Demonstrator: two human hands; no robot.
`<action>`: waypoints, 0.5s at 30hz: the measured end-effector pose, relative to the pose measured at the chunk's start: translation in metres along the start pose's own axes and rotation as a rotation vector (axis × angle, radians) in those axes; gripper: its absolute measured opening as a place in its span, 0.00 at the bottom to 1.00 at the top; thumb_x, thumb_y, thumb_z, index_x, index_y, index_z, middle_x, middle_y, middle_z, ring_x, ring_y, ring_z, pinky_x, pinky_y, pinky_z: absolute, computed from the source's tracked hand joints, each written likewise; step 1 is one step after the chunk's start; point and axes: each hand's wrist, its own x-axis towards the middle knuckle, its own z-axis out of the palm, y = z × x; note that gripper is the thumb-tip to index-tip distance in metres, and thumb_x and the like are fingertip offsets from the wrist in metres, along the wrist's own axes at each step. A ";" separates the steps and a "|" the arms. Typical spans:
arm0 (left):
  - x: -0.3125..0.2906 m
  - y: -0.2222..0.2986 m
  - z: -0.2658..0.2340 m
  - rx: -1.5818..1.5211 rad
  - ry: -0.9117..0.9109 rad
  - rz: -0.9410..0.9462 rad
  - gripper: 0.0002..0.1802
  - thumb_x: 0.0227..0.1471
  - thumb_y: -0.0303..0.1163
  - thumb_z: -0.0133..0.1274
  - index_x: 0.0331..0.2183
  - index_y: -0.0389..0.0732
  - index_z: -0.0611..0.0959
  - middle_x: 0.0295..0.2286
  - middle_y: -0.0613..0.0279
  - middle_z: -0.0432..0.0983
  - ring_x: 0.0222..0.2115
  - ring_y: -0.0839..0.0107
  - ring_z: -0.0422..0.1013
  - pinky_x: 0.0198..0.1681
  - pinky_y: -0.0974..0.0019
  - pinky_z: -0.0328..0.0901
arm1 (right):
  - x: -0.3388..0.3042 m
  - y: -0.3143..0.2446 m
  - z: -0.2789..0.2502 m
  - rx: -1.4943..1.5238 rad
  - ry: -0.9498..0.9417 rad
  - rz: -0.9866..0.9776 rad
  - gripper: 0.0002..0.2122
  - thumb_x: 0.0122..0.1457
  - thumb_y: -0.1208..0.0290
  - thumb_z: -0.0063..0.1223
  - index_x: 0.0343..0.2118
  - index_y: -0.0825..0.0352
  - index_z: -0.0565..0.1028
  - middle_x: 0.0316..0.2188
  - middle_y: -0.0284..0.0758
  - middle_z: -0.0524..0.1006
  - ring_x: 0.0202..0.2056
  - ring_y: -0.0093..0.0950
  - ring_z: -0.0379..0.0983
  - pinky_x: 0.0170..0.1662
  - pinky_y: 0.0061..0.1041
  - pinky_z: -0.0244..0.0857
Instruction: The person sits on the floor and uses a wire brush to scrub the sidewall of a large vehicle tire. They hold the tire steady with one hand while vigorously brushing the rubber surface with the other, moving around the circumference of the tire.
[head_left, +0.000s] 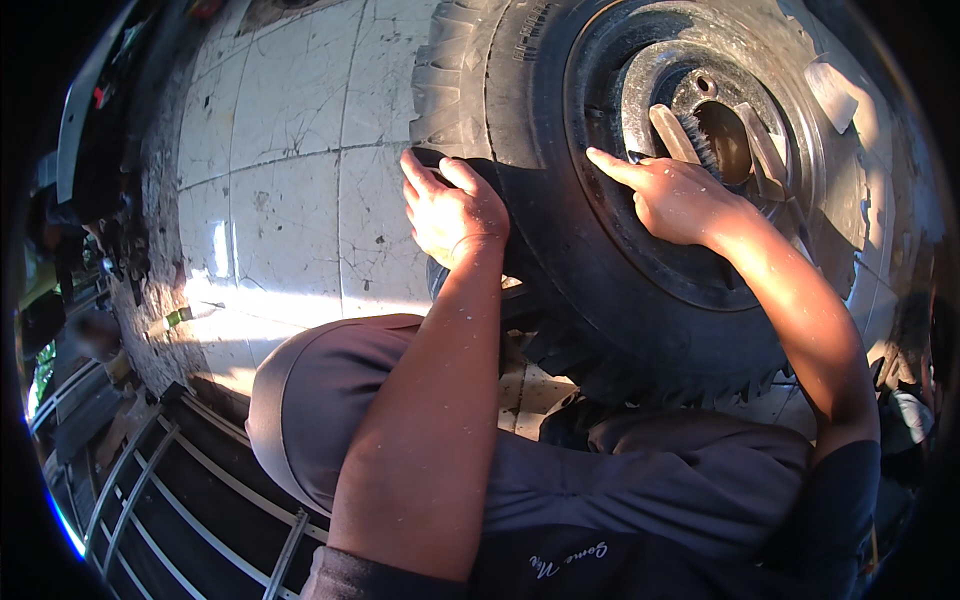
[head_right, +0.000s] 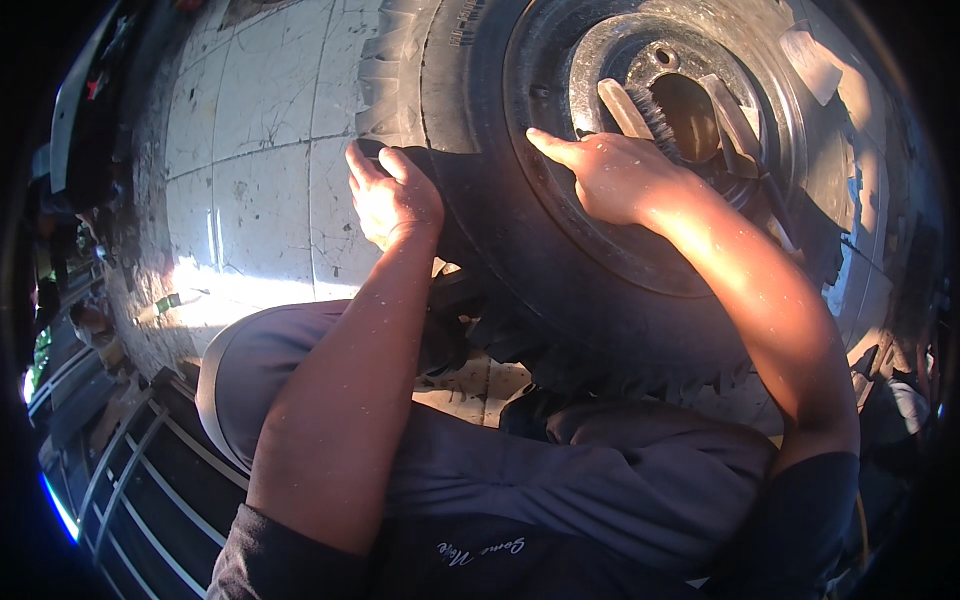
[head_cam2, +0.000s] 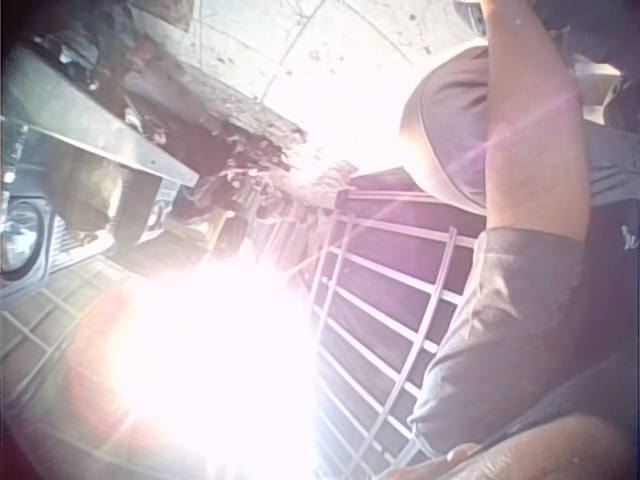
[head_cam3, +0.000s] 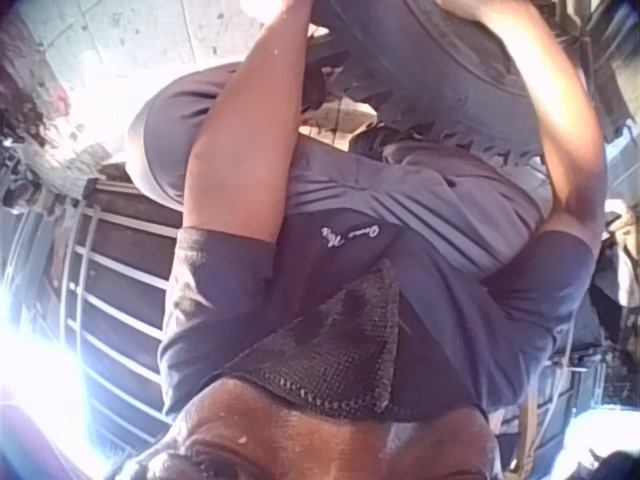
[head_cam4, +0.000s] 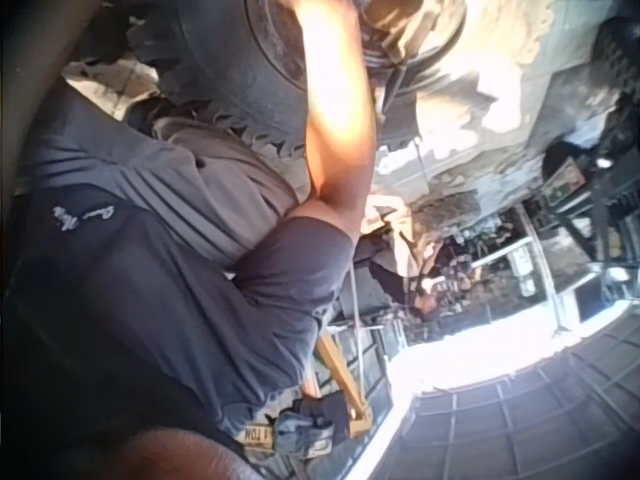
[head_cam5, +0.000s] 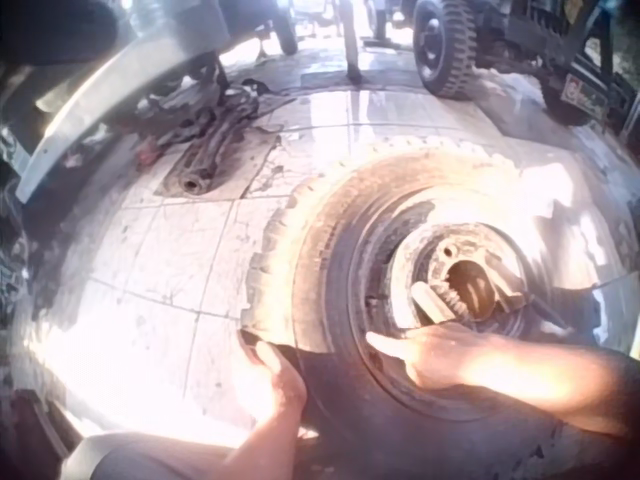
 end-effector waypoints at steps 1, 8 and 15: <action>0.000 0.000 0.001 0.003 0.000 -0.001 0.32 0.59 0.48 0.39 0.61 0.45 0.62 0.51 0.49 0.69 0.51 0.51 0.67 0.53 0.48 0.62 | 0.000 0.000 -0.001 -0.012 -0.011 0.018 0.30 0.52 0.84 0.42 0.61 0.56 0.68 0.37 0.45 0.79 0.42 0.40 0.76 0.46 0.39 0.69; 0.000 -0.002 0.002 -0.010 0.005 0.002 0.33 0.59 0.49 0.39 0.61 0.45 0.62 0.52 0.49 0.69 0.52 0.51 0.67 0.54 0.48 0.61 | -0.004 0.006 0.003 -0.071 -0.076 -0.052 0.30 0.52 0.84 0.42 0.61 0.56 0.68 0.37 0.44 0.79 0.42 0.40 0.76 0.47 0.39 0.68; 0.000 0.001 -0.002 -0.009 -0.026 -0.015 0.33 0.59 0.50 0.39 0.62 0.48 0.62 0.54 0.50 0.67 0.53 0.51 0.66 0.55 0.50 0.61 | 0.003 0.019 0.006 0.049 0.027 -0.058 0.31 0.52 0.84 0.40 0.61 0.58 0.67 0.39 0.47 0.79 0.44 0.42 0.75 0.50 0.39 0.67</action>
